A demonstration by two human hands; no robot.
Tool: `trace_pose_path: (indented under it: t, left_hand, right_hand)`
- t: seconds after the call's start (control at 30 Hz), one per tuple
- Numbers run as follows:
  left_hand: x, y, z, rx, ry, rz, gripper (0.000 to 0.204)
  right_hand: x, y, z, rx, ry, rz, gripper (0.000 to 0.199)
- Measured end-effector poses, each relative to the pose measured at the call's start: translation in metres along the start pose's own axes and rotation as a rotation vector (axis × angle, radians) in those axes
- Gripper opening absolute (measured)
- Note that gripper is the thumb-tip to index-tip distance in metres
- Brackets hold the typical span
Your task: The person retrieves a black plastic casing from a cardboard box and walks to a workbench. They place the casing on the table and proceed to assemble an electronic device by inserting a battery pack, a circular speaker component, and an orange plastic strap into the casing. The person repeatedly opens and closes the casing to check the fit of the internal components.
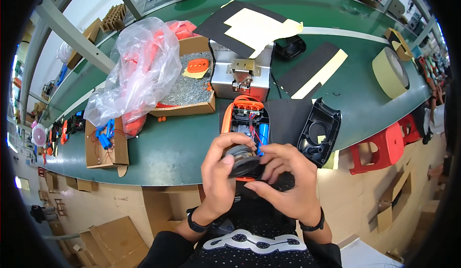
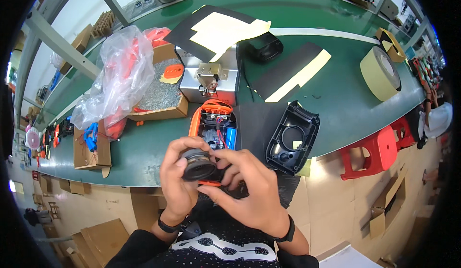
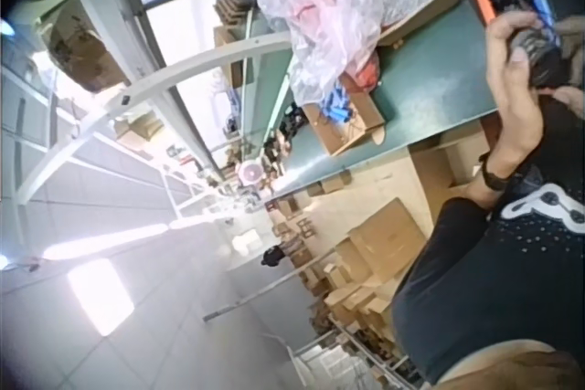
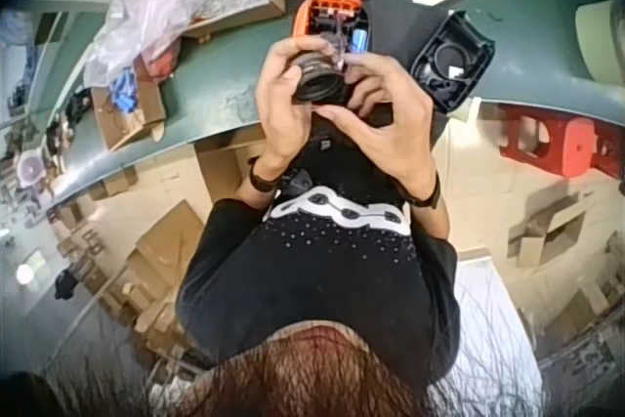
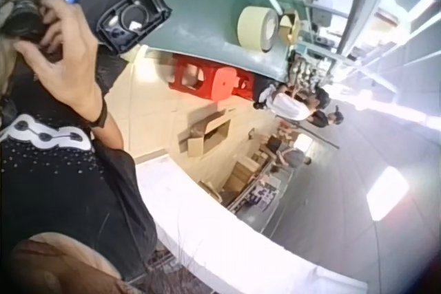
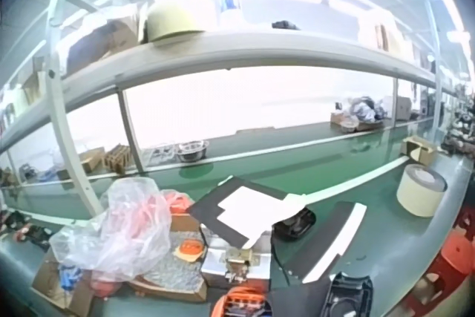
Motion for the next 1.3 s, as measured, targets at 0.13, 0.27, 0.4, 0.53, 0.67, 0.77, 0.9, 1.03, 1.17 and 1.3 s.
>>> trace_pose_path:
  t: [0.13, 0.27, 0.4, 0.53, 0.67, 0.77, 0.9, 1.03, 1.17, 1.3]
  left_hand:
    - [-0.012, 0.003, 0.019, 0.179, 0.463, 0.250, 0.035]
    - [-0.013, 0.004, 0.022, 0.204, 0.539, 0.299, 0.035]
    - [-0.011, 0.003, 0.028, 0.255, 0.594, 0.293, 0.031]
    - [-0.005, 0.003, 0.022, 0.284, 0.541, 0.221, 0.029]
    - [-0.006, 0.000, 0.036, 0.365, 0.693, 0.231, 0.039]
    - [-0.001, -0.007, 0.040, 0.257, 0.635, 0.173, 0.041]
    - [-0.011, -0.006, 0.049, 0.239, 0.695, 0.214, 0.044]
    - [-0.023, -0.028, 0.053, 0.309, 0.742, 0.476, 0.032]
    - [0.008, -0.061, 0.065, 0.729, 0.711, 0.334, 0.037]
    - [0.051, -0.064, 0.090, 0.945, 1.061, 0.258, 0.053]
  right_hand:
    - [0.004, -0.003, -0.001, -0.078, -0.060, -0.116, 0.062]
    - [0.012, -0.012, 0.007, -0.128, -0.133, -0.136, 0.068]
    - [0.012, -0.015, 0.003, -0.091, -0.260, -0.152, 0.071]
    - [0.003, -0.015, -0.003, 0.019, -0.202, -0.142, 0.072]
    - [-0.007, -0.013, -0.003, -0.010, -0.210, -0.133, 0.066]
    - [-0.008, -0.010, -0.006, -0.077, -0.272, -0.154, 0.060]
    - [-0.010, -0.007, -0.019, -0.145, -0.285, -0.166, 0.054]
    - [-0.031, -0.007, -0.036, -0.213, -0.076, 0.036, 0.050]
    - [-0.044, 0.000, -0.050, -0.144, 0.100, 0.166, 0.060]
    - [-0.047, 0.016, -0.063, 0.005, -0.032, 0.187, 0.050]
Point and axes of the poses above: each hand's wrist, its own y-axis towards the middle knuckle, its own z-axis out of the palm, x = y × z, the point moved 6 cm from there along y, towards the middle knuckle, and after that the axes turned 13 degrees about -y, right-handed, at the moved point
